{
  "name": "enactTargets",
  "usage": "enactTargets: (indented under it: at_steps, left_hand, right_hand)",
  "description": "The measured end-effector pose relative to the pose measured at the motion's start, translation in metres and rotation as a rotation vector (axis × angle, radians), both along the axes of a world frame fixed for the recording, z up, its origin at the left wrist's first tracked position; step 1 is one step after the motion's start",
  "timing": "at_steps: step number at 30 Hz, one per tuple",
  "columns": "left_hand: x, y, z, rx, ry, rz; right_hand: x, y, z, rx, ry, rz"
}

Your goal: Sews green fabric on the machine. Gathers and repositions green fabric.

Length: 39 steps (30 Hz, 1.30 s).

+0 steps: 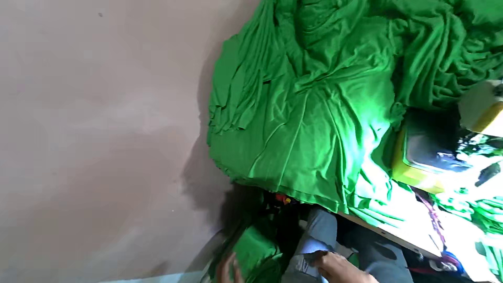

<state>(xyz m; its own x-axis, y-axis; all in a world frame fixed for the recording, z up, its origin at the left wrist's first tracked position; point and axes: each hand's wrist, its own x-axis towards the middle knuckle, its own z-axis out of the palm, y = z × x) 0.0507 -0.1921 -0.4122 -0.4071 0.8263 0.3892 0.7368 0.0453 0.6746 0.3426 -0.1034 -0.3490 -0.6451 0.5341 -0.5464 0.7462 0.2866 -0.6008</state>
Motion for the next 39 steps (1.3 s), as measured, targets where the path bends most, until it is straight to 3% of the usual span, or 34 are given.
enactTargets:
  at_steps: [3, 5, 7, 10, 14, 18, 26, 29, 32, 36, 39]
  left_hand:
    - [0.061, 0.086, 0.067, 0.345, 0.053, -0.225]
    - [0.107, 0.116, 0.097, 0.521, 0.053, -0.412]
    - [0.147, 0.132, 0.107, 0.597, 0.071, -0.532]
    - [0.185, 0.142, 0.102, 0.616, 0.168, -0.524]
    - [0.196, 0.157, 0.096, 0.564, 0.326, -0.412]
    - [0.186, 0.162, 0.119, 0.622, 0.295, -0.612]
    - [0.168, 0.143, 0.195, 0.494, -0.044, -0.876]
    - [0.16, 0.137, 0.208, 0.442, -0.099, -0.878]
    - [0.154, 0.134, 0.211, 0.408, -0.187, -0.872]
    - [0.152, 0.134, 0.209, 0.4, -0.267, -0.864]
    - [0.151, 0.133, 0.21, 0.438, -0.314, -0.839]
  right_hand:
    - [0.03, -0.02, 0.001, 0.023, 0.114, -0.113]
    - [0.045, -0.031, 0.002, 0.029, 0.173, -0.181]
    - [0.054, -0.04, 0.004, 0.025, 0.196, -0.237]
    - [0.063, -0.05, 0.004, 0.027, 0.202, -0.298]
    - [0.069, -0.053, 0.004, 0.044, 0.226, -0.313]
    - [0.069, -0.047, 0.008, 0.056, 0.223, -0.329]
    - [0.063, -0.04, 0.044, 0.212, 0.44, -0.336]
    - [0.063, -0.037, 0.052, 0.411, 0.558, -0.392]
    - [0.058, -0.023, 0.053, 0.779, 0.647, -0.506]
    - [0.042, 0.01, 0.06, 1.287, 0.576, -0.676]
    - [0.028, 0.034, 0.051, 1.579, 0.408, -0.663]
